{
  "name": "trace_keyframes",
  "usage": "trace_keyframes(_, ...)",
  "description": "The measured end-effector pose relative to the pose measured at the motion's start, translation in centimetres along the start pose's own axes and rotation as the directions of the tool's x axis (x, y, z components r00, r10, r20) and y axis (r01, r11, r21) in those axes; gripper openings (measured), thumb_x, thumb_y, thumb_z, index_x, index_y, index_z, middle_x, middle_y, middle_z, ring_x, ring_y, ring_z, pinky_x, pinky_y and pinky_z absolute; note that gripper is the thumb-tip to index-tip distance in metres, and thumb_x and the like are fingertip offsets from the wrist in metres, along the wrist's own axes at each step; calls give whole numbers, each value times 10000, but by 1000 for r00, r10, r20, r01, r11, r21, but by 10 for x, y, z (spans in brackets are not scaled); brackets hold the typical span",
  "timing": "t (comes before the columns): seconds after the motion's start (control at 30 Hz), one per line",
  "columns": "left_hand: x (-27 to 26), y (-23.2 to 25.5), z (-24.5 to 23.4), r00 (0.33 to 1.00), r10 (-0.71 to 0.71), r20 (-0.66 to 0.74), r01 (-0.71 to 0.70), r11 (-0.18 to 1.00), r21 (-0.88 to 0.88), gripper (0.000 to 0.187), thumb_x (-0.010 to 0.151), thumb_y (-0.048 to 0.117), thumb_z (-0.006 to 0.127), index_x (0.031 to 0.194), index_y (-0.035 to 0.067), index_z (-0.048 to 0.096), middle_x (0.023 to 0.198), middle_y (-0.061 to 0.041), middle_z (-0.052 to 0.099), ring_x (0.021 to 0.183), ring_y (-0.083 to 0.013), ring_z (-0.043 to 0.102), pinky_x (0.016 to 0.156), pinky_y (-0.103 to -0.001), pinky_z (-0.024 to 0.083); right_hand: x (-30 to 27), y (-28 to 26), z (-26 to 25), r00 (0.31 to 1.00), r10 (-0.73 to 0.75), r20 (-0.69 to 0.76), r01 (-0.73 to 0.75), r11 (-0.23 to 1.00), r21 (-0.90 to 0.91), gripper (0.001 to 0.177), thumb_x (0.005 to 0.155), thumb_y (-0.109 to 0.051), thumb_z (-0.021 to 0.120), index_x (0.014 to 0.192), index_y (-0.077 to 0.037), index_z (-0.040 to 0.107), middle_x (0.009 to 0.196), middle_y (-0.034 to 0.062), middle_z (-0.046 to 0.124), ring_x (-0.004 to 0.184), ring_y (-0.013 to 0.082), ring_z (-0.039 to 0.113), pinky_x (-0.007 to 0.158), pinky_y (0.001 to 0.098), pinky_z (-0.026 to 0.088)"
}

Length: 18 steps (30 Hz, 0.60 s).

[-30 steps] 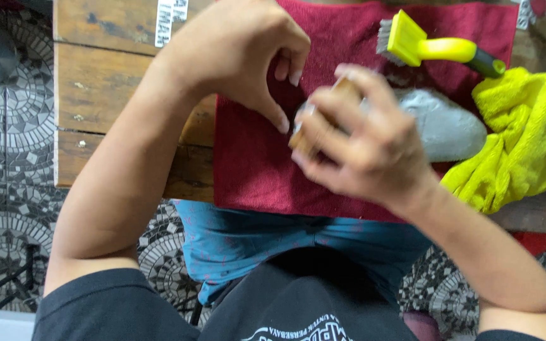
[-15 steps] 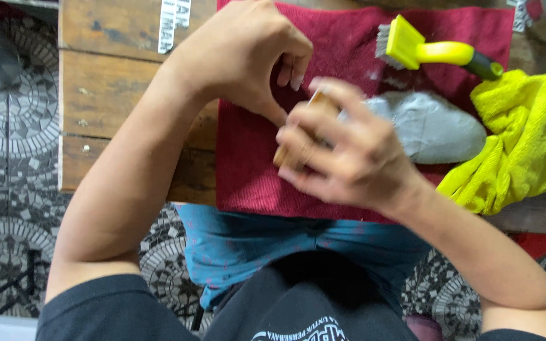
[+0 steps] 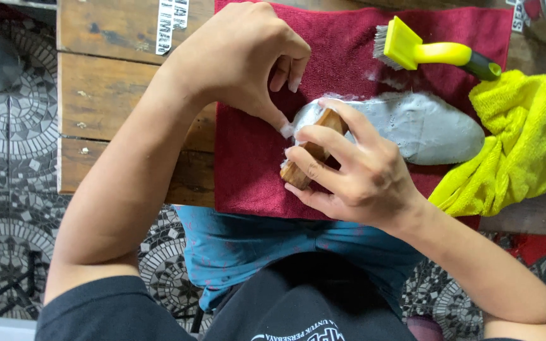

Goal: Cleaning a shoe insole by applying foam, scrubbing with a brush, and wiping with a microfiber cloth.

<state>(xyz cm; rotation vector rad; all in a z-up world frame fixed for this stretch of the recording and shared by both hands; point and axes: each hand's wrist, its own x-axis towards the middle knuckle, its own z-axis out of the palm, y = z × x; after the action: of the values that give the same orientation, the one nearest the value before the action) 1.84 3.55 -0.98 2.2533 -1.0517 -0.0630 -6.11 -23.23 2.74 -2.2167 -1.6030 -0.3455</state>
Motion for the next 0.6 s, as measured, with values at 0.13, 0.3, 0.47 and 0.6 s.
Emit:
trace_keyframes(0.13, 0, 5, 1, 976, -172, 132, 182, 981, -65, 583, 605, 519, 1108, 907, 187, 736, 787, 52, 753, 645, -165, 684, 534, -388, 428, 2, 21, -6, 995, 81, -61, -86, 993, -80, 397, 1075, -255, 988, 1177, 66, 778, 1203, 224, 728, 1118, 491, 731, 1142, 632, 625)
trace_keyframes(0.3, 0, 0, 2, 999, 1, 41, 0, 999, -39, 554, 660, 526, 1109, 866, 161, 748, 721, 63, 767, 640, -158, 735, 582, -353, 458, -2, 4, -2, 1000, 2, -22, -4, 997, -76, 273, 1041, -286, 931, 1098, -46, 812, 1203, 150, 751, 1198, 545, 725, 1024, 569, 698)
trace_keyframes(0.47, -1, 4, 0, 995, -65, 77, 70, 996, -60, 565, 626, 490, 1114, 901, 162, 744, 746, 42, 755, 632, -153, 714, 550, -354, 441, 13, 19, -6, 996, 80, -50, -83, 995, -48, 310, 1056, -200, 968, 1145, 23, 772, 1188, 189, 693, 1073, 418, 676, 1166, 611, 596)
trace_keyframes(0.6, 0, 0, -1, 999, 27, 42, -24, 998, -59, 493, 626, 408, 1085, 865, 147, 740, 694, 48, 755, 614, -156, 731, 574, -351, 448, 11, 17, -5, 998, -10, -67, 7, 999, -49, 201, 1059, -168, 869, 1059, 9, 772, 1120, 169, 717, 1020, 426, 705, 1121, 573, 645)
